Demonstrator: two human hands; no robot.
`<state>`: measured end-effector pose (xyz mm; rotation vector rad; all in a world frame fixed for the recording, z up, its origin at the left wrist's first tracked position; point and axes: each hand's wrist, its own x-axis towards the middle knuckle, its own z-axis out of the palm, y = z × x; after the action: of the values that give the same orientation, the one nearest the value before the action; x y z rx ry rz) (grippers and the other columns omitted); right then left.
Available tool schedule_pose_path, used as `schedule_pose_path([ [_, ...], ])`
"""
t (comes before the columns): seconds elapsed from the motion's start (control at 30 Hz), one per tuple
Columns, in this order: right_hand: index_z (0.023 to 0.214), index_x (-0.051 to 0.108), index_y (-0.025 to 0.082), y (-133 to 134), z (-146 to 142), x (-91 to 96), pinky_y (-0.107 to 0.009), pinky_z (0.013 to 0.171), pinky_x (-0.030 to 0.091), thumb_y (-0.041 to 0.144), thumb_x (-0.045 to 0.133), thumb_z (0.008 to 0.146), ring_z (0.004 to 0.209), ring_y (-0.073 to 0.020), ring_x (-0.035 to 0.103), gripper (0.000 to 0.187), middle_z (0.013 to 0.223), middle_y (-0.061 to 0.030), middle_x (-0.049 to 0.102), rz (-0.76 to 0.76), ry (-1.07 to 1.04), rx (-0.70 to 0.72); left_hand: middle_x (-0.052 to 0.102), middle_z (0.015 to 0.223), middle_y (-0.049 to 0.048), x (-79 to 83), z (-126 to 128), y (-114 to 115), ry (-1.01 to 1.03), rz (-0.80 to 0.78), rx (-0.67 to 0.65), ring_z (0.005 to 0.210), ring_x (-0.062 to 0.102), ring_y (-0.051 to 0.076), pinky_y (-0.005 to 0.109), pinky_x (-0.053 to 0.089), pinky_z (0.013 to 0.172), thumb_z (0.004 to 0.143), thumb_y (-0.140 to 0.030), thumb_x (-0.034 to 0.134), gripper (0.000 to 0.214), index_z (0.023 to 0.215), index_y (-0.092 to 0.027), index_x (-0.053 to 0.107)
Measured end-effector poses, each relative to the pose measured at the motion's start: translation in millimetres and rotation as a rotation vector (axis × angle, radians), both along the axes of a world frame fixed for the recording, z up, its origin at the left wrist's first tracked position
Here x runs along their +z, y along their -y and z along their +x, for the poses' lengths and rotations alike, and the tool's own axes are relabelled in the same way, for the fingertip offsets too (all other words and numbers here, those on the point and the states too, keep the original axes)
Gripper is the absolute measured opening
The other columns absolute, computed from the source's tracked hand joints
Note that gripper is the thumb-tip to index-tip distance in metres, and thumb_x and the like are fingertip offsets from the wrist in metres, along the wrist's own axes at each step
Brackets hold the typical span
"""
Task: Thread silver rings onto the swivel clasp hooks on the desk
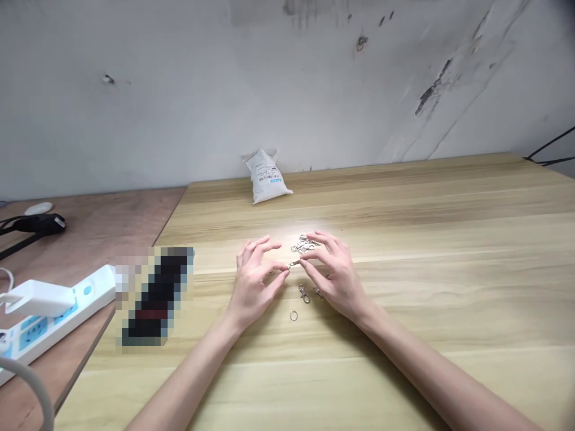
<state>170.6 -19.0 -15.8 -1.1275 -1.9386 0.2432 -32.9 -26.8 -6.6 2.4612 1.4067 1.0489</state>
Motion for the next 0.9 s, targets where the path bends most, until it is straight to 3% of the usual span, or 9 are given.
schedule_pose_path([
  [0.13, 0.109, 0.064, 0.022, 3.0, -1.6, 2.0, -0.052, 0.104, 0.035, 0.024, 0.057, 0.09, 0.128, -0.0289, 0.048, 0.02, 0.13, -0.0119, 0.058, 0.025, 0.094, 0.017, 0.061, 0.124, 0.0042, 2.6, 1.7, 2.6, 0.044, -0.015, 0.025, 0.132, 0.042, 0.026, 0.056, 0.026, 0.111, 0.087, -0.022, 0.065, 0.007, 0.085, -0.026, 0.07],
  [0.37, 0.098, 0.067, 0.021, 10.1, -10.3, 8.0, -0.052, 0.108, 0.032, 0.025, 0.057, 0.091, 0.118, -0.0251, 0.055, 0.013, 0.118, -0.0103, 0.065, 0.142, 0.191, 0.051, 0.06, 0.126, 0.0038, 9.6, 7.2, 10.9, 0.109, -0.052, 0.031, 0.133, 0.041, 0.026, 0.053, 0.029, 0.11, 0.087, -0.021, 0.063, 0.008, 0.085, -0.025, 0.069],
  [0.63, 0.09, 0.068, 0.02, 10.4, -14.0, 3.6, -0.051, 0.11, 0.031, 0.016, 0.053, 0.092, 0.119, -0.0248, 0.055, 0.015, 0.115, -0.0075, 0.068, 0.17, 0.262, 0.03, 0.06, 0.126, 0.004, 10.8, 12.4, 16.6, 0.067, -0.027, 0.045, 0.133, 0.042, 0.025, 0.053, 0.025, 0.113, 0.087, -0.02, 0.063, 0.007, 0.087, -0.025, 0.067],
  [0.77, 0.093, 0.067, 0.018, 13.0, -16.4, 2.9, -0.053, 0.112, 0.029, 0.016, 0.05, 0.094, 0.127, -0.0271, 0.05, 0.017, 0.126, -0.0091, 0.064, 0.188, 0.356, 0.048, 0.061, 0.123, 0.0041, 9.2, 9.4, 15.2, 0.044, -0.002, 0.109, 0.132, 0.043, 0.026, 0.054, 0.026, 0.113, 0.087, -0.02, 0.063, 0.007, 0.088, -0.025, 0.068],
  [0.9, 0.107, 0.066, 0.018, 14.3, -14.7, 3.8, -0.055, 0.114, 0.026, 0.014, 0.047, 0.095, 0.134, -0.0285, 0.043, 0.023, 0.137, -0.0119, 0.057, 0.164, 0.423, 0.062, 0.061, 0.123, 0.0041, 9.3, 6.4, 13.0, 0.052, -0.007, 0.061, 0.132, 0.043, 0.026, 0.053, 0.028, 0.112, 0.088, -0.021, 0.063, 0.006, 0.086, -0.025, 0.068],
])
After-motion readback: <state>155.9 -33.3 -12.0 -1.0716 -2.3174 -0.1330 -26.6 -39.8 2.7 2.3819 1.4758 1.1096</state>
